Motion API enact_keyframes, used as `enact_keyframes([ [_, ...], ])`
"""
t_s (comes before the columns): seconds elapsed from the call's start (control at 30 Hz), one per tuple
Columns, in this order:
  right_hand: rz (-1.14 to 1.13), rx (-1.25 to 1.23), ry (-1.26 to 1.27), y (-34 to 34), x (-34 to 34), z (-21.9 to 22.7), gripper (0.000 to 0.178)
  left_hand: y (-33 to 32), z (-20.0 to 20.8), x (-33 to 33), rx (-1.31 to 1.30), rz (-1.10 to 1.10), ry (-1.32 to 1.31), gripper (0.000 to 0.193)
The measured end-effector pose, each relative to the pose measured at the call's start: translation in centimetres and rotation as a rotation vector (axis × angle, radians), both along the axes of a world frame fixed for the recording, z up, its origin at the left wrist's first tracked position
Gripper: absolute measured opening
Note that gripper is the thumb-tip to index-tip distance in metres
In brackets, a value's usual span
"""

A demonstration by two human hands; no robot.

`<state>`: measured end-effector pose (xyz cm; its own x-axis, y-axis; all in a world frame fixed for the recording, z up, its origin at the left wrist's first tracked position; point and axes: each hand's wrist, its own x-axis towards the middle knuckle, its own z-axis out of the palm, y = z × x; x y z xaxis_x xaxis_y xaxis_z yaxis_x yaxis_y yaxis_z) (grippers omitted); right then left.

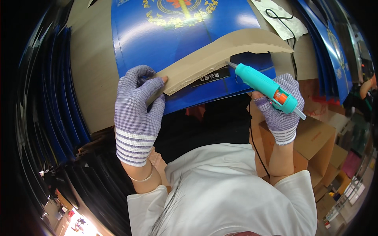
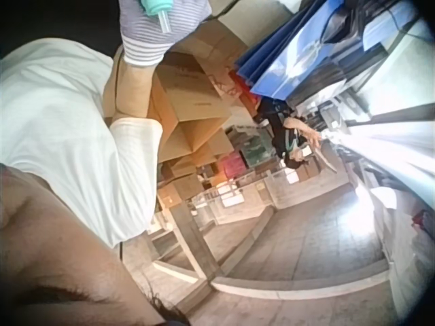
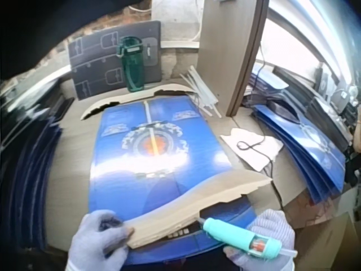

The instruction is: The person uses a hot glue gun to attach black plastic corner pieces to the edges of blue cardboard boxes. They apply glue to the box edge and press the plastic piece into place, repeating this process for multiple corners on several boxes.

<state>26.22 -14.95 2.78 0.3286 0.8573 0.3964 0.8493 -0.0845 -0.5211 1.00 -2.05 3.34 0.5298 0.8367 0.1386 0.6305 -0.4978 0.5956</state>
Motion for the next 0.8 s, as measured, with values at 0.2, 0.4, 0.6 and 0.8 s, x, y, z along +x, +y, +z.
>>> enact_keyframes([
  [0.2,0.041,-0.047,-0.163,-0.3,0.9,0.5,0.034,0.0,0.1,0.0,0.006,-0.016,0.021,0.033],
  [0.4,0.072,-0.047,-0.296,-1.1,6.2,2.4,0.032,0.3,0.5,-0.2,-0.016,-0.011,-0.014,0.033],
  [0.6,-0.206,0.248,0.315,-0.3,16.6,0.7,0.034,-0.4,0.7,-1.1,0.006,0.062,-0.096,0.025],
  [0.8,-0.252,0.098,0.166,3.3,20.4,-4.3,0.045,-1.2,2.3,-2.5,0.077,0.107,-0.064,0.021],
])
